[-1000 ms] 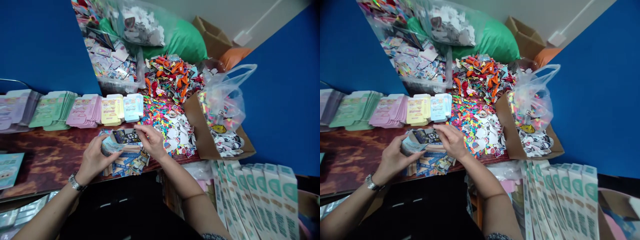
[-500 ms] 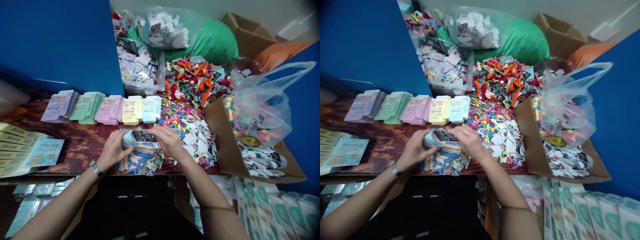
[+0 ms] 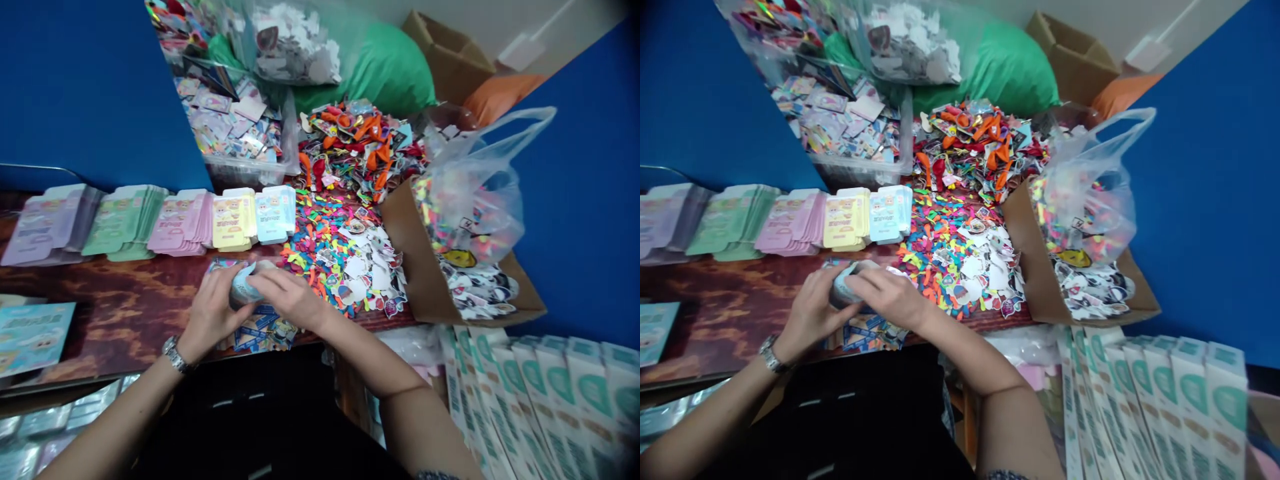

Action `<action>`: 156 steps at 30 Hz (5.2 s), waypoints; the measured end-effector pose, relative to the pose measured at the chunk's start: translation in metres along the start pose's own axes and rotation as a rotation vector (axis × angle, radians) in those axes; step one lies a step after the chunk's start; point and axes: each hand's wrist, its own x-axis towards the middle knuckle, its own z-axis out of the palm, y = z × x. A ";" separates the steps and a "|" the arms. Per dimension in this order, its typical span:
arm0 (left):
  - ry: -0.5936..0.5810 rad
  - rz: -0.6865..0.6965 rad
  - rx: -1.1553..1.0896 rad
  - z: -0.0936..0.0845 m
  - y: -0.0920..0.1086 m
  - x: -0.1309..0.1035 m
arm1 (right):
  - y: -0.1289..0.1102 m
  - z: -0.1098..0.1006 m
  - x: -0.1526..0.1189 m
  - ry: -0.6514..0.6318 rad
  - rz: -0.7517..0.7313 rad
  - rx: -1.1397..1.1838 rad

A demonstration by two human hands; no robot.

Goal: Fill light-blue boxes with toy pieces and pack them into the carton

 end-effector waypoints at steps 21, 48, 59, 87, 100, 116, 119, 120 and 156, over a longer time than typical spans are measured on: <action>-0.084 -0.053 -0.115 0.015 0.007 -0.006 | 0.122 -0.044 -0.051 -0.425 0.769 -0.462; -0.085 -0.146 -0.123 0.028 0.014 0.000 | 0.122 -0.069 -0.017 -0.158 0.779 -0.184; -0.102 -0.266 -0.177 0.043 0.029 0.014 | 0.029 -0.024 -0.002 -0.102 0.340 0.172; -0.080 -0.056 0.048 0.046 0.016 0.005 | 0.033 -0.031 0.003 -0.485 0.339 -0.056; -0.059 -0.120 -0.117 0.053 0.013 0.013 | 0.067 -0.042 -0.012 -0.021 0.330 0.246; -0.095 -0.164 -0.134 0.048 0.016 0.008 | 0.266 -0.068 0.023 -0.408 1.084 -0.557; -0.110 -0.145 -0.141 0.049 0.017 0.011 | 0.269 -0.066 0.024 -0.416 1.068 -0.558; -0.118 -0.140 -0.144 0.049 0.018 0.012 | 0.269 -0.066 0.023 -0.409 1.061 -0.552; -0.047 -0.205 -0.144 0.070 0.017 0.037 | 0.071 -0.054 0.007 -0.097 0.059 0.108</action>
